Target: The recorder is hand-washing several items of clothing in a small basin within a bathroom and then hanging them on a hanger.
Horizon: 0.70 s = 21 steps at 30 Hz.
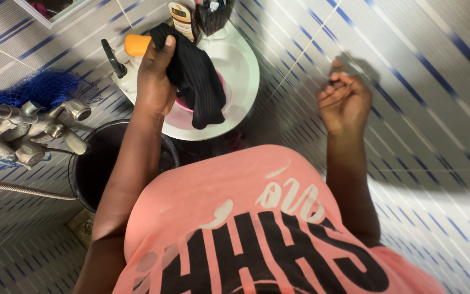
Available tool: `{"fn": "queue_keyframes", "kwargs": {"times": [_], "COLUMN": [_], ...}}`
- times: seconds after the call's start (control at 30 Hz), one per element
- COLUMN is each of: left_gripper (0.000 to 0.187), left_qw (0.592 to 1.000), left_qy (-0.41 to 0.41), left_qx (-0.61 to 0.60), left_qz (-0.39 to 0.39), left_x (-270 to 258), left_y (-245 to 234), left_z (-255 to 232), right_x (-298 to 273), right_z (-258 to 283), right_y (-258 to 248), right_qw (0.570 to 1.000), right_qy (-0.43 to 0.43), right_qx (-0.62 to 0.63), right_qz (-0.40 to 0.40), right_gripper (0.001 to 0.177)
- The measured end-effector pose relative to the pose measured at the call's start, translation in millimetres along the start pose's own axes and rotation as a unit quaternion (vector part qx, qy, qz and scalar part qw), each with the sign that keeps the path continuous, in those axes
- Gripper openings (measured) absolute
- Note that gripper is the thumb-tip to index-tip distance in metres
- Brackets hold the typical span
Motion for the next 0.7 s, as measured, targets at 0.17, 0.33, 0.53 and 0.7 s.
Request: {"fn": "queue_keyframes", "kwargs": {"times": [0.17,0.33,0.53,0.7], "left_gripper": [0.022,0.021,0.023,0.024], "left_qw": [1.0,1.0,1.0,1.0], "left_qy": [-0.001,0.0,0.007,0.009], "left_qx": [-0.001,-0.009,0.002,0.009], "left_qz": [-0.015,-0.004,-0.013,-0.022], "left_x": [-1.4,-2.6,-0.3,-5.1], "left_y": [-0.8,-3.9,-4.8,-11.6], "left_z": [-2.7,0.7,-8.2,-14.8], "right_x": [-7.5,-6.5,6.8,20.1], "right_z": [-17.8,-16.5,3.5,9.9], "right_y": [24.8,39.7,66.3,82.7], "right_qw": [0.997,0.988,0.964,0.946], "right_qy": [0.023,0.03,-0.038,-0.077], "right_qx": [-0.032,-0.107,-0.238,-0.276], "right_qz": [0.065,0.106,0.116,0.15], "right_gripper": [0.037,0.032,0.022,0.015]}}
Point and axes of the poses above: each hand's wrist, its own x-axis towards the middle knuckle, its own y-axis out of the palm, z = x × y, the point moved 8 cm from there along x, towards the middle knuckle, and after that the axes turned 6 degrees about z, right-handed, at the moved point
